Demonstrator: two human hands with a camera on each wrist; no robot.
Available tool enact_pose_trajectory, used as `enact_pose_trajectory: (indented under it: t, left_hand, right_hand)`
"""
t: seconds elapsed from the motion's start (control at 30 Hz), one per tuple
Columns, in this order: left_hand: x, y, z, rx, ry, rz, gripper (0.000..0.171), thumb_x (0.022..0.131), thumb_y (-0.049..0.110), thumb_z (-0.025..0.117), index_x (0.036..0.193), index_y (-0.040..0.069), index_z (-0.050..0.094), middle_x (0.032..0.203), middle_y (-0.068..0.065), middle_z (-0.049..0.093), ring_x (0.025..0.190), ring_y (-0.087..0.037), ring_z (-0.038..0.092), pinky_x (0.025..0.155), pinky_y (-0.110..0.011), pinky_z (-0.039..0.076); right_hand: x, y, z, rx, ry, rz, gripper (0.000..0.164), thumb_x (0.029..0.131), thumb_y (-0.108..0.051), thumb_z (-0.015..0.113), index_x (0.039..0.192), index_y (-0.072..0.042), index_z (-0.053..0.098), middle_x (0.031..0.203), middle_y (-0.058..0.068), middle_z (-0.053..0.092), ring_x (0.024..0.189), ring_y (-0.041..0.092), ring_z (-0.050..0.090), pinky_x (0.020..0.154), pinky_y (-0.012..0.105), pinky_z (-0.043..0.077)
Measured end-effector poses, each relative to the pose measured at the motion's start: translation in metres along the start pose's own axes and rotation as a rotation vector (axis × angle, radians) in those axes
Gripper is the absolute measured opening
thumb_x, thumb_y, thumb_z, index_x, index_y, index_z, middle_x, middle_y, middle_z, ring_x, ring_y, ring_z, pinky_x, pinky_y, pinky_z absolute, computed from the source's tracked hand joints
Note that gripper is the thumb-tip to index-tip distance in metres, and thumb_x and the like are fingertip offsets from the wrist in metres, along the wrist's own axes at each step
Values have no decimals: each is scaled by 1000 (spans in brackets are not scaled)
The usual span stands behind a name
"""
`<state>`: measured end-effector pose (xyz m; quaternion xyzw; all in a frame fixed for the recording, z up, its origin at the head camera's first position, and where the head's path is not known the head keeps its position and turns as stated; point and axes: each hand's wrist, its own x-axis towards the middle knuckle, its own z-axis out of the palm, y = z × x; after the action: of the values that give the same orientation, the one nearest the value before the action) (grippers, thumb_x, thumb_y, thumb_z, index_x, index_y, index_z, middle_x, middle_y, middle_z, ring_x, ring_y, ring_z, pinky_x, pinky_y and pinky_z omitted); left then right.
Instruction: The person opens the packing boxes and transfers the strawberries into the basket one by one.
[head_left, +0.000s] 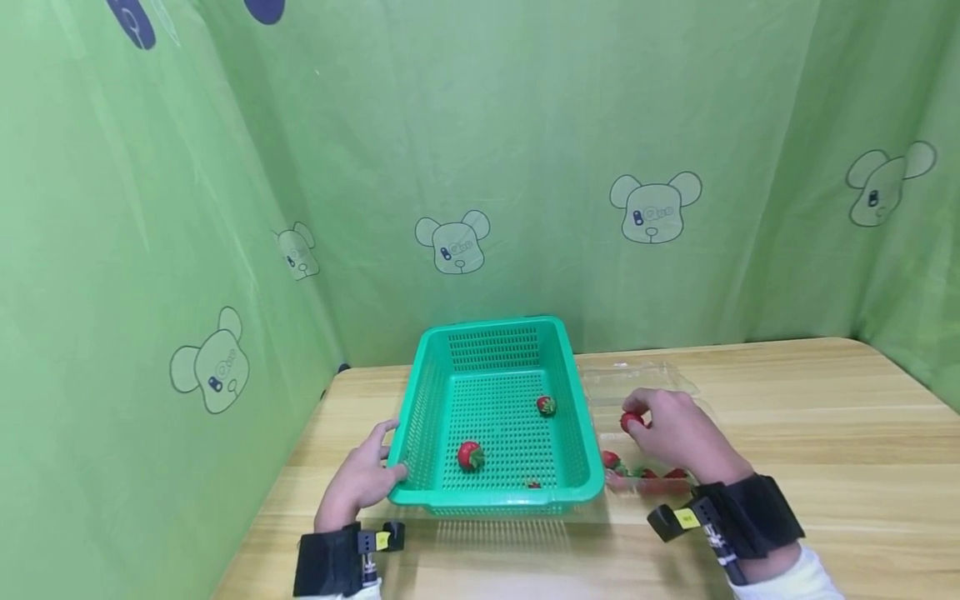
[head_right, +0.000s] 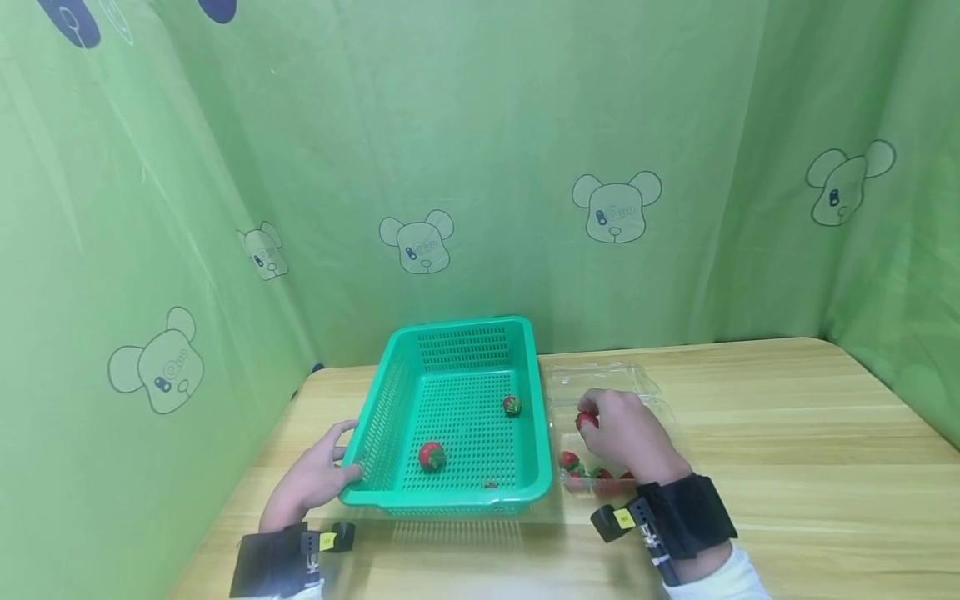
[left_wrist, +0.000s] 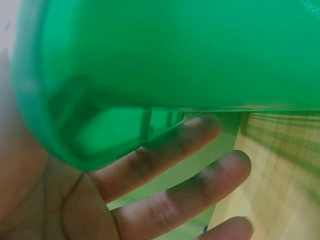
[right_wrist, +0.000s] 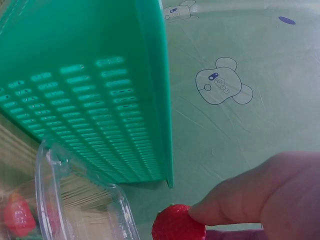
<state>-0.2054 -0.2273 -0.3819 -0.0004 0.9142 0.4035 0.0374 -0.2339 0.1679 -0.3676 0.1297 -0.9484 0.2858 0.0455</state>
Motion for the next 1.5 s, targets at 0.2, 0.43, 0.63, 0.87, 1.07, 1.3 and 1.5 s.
enact_pose_trajectory:
  t: [0.2,0.43,0.63,0.87,1.07,1.3,1.5]
  left_hand:
    - [2,-2,1,-1,0,3,66,83,3,58,144,9,32,129,-31,54,113,-43,54,85,-56,49]
    - [2,-2,1,-7,4,-1,66,84,4,58,144,10,32,129,-29,55,113,-42,54,86,-55,48]
    - [3,-3,1,3,3,3,67,83,5,59,144,10,32,128,-29,56,113,-42,54,86,-55,48]
    - [3,-3,1,7,-4,2,66,84,4,59,144,10,32,128,-29,55,113,-42,54,85,-56,48]
    - [3,-4,2,-3,-1,0,66,84,5,59,144,11,32,128,-28,56,113,-41,54,87,-56,47]
    - [3,-5,2,-4,-6,-2,66,84,4,59,144,10,31,129,-29,55,114,-42,53,87,-57,47]
    - [4,-5,2,-6,-5,-6,68,84,5,59,145,11,30,130,-31,53,114,-43,54,86,-57,48]
  right_hand:
    - [0,-3,0,8,-3,5,19,85,-6,62,102,1,65,96,19,67,59,16,53,47,31,46]
    - [1,-5,1,14,-10,14,21,85,-7,62,104,1,64,92,16,67,59,17,53,48,30,46]
    - [2,-8,2,5,-7,16,19,85,-8,62,103,-1,65,89,12,67,70,20,57,54,31,48]
    - [3,-13,4,5,3,4,18,85,-7,62,102,-1,65,89,11,68,73,21,58,56,32,50]
    - [4,-18,6,4,16,-5,17,85,-8,63,100,-1,66,86,10,66,67,19,55,54,31,47]
    - [5,-20,7,-11,28,-15,12,85,-8,63,96,-4,66,84,8,66,67,19,54,55,31,45]
    - [5,-21,6,-3,35,-18,12,85,-8,62,96,-4,66,82,8,65,64,19,53,53,31,44]
